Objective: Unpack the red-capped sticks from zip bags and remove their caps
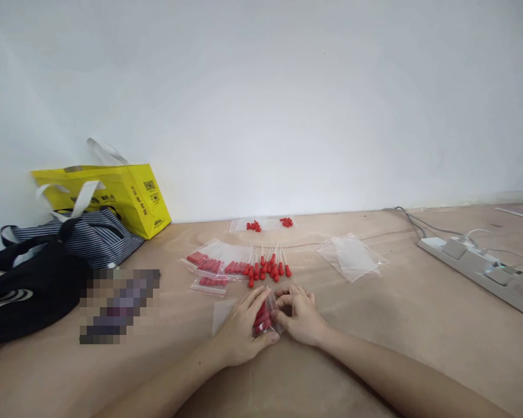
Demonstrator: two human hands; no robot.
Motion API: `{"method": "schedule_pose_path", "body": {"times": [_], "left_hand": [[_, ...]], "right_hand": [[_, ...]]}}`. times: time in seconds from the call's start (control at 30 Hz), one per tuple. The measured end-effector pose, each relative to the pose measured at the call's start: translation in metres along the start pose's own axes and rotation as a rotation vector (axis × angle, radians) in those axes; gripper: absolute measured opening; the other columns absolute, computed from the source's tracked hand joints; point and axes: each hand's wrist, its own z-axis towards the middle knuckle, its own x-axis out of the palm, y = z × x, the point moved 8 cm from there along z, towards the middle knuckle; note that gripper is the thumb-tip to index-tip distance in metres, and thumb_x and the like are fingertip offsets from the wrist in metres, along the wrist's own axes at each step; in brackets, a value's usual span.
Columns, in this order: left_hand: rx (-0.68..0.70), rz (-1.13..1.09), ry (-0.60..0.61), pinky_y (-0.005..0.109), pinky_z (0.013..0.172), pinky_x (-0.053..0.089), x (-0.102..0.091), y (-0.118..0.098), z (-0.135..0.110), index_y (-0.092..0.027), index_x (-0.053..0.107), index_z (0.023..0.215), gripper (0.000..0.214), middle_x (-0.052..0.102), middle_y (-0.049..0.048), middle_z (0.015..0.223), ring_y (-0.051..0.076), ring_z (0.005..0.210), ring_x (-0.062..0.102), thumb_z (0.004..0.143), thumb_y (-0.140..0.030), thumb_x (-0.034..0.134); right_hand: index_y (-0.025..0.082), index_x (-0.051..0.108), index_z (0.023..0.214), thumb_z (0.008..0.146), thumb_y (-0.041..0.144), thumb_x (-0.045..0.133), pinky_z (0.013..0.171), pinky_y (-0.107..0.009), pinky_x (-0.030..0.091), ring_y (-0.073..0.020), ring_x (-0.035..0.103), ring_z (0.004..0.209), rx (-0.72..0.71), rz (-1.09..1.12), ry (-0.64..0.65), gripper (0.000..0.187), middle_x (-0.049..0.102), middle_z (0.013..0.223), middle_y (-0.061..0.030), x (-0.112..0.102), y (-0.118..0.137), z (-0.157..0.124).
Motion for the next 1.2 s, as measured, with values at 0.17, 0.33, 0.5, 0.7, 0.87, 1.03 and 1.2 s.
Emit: {"method": "schedule_pose_path", "body": {"times": [0.17, 0.33, 0.5, 0.7, 0.87, 1.03, 1.2], "left_hand": [[-0.001, -0.053, -0.05, 0.04, 0.099, 0.032, -0.004, 0.001, 0.013, -0.02, 0.034, 0.128, 0.043, 0.035, 0.0103, 0.131, 0.021, 0.121, 0.034, 0.086, -0.031, 0.034], [0.054, -0.022, -0.096, 0.036, 0.095, 0.037, -0.008, -0.001, 0.022, -0.023, 0.044, 0.121, 0.037, 0.041, 0.0084, 0.121, 0.018, 0.112, 0.042, 0.086, -0.019, 0.031], [0.185, 0.018, -0.092, 0.037, 0.092, 0.038, -0.005, -0.009, 0.023, -0.028, 0.048, 0.117, 0.04, 0.038, 0.0062, 0.124, 0.018, 0.108, 0.043, 0.084, -0.012, 0.034], [0.213, -0.028, -0.161, 0.033, 0.087, 0.042, -0.01, -0.015, 0.022, -0.02, 0.061, 0.093, 0.026, 0.048, 0.007, 0.11, 0.018, 0.103, 0.047, 0.082, -0.013, 0.039], [0.192, -0.03, -0.173, 0.033, 0.087, 0.042, -0.012, -0.013, 0.022, -0.02, 0.06, 0.092, 0.024, 0.049, 0.0071, 0.109, 0.018, 0.101, 0.049, 0.081, -0.012, 0.041], [0.224, -0.013, -0.158, 0.033, 0.087, 0.042, -0.01, -0.014, 0.02, -0.022, 0.059, 0.102, 0.029, 0.048, 0.0071, 0.112, 0.018, 0.103, 0.048, 0.081, -0.013, 0.041], [0.289, 0.038, -0.161, 0.033, 0.088, 0.042, -0.009, -0.017, 0.019, -0.024, 0.061, 0.101, 0.032, 0.046, 0.0066, 0.114, 0.018, 0.104, 0.046, 0.081, -0.011, 0.04]], "right_hand": [[0.023, 0.063, 0.061, 0.071, 0.029, 0.056, 0.086, -0.04, 0.022, -0.0207, 0.046, 0.1, 0.111, 0.055, -0.001, 0.013, 0.058, 0.097, -0.0004, -0.007, -0.016, 0.0], [0.023, 0.064, 0.06, 0.066, 0.032, 0.062, 0.087, -0.038, 0.02, -0.0208, 0.046, 0.099, 0.156, 0.084, 0.002, 0.01, 0.059, 0.095, 0.0007, -0.006, -0.019, 0.0], [0.023, 0.064, 0.058, 0.068, 0.041, 0.059, 0.085, -0.037, 0.021, -0.0203, 0.046, 0.096, 0.149, 0.073, 0.013, 0.021, 0.059, 0.093, 0.0007, -0.005, -0.017, 0.001], [0.023, 0.062, 0.056, 0.07, 0.043, 0.058, 0.083, -0.042, 0.023, -0.0204, 0.049, 0.09, 0.082, 0.056, -0.023, 0.024, 0.06, 0.086, 0.0004, -0.007, -0.014, 0.001], [0.024, 0.064, 0.06, 0.073, 0.03, 0.056, 0.083, -0.045, 0.023, -0.0218, 0.05, 0.094, 0.036, 0.061, 0.037, 0.015, 0.061, 0.093, 0.0007, -0.004, -0.014, 0.0], [0.024, 0.064, 0.058, 0.07, 0.039, 0.057, 0.084, -0.048, 0.022, -0.0224, 0.05, 0.092, 0.046, 0.056, -0.008, 0.02, 0.06, 0.093, -0.0008, -0.006, -0.014, 0.0], [0.024, 0.063, 0.055, 0.07, 0.046, 0.056, 0.084, -0.046, 0.022, -0.0214, 0.049, 0.092, 0.069, 0.068, -0.003, 0.027, 0.06, 0.089, 0.0002, -0.005, -0.014, 0.0]]}}
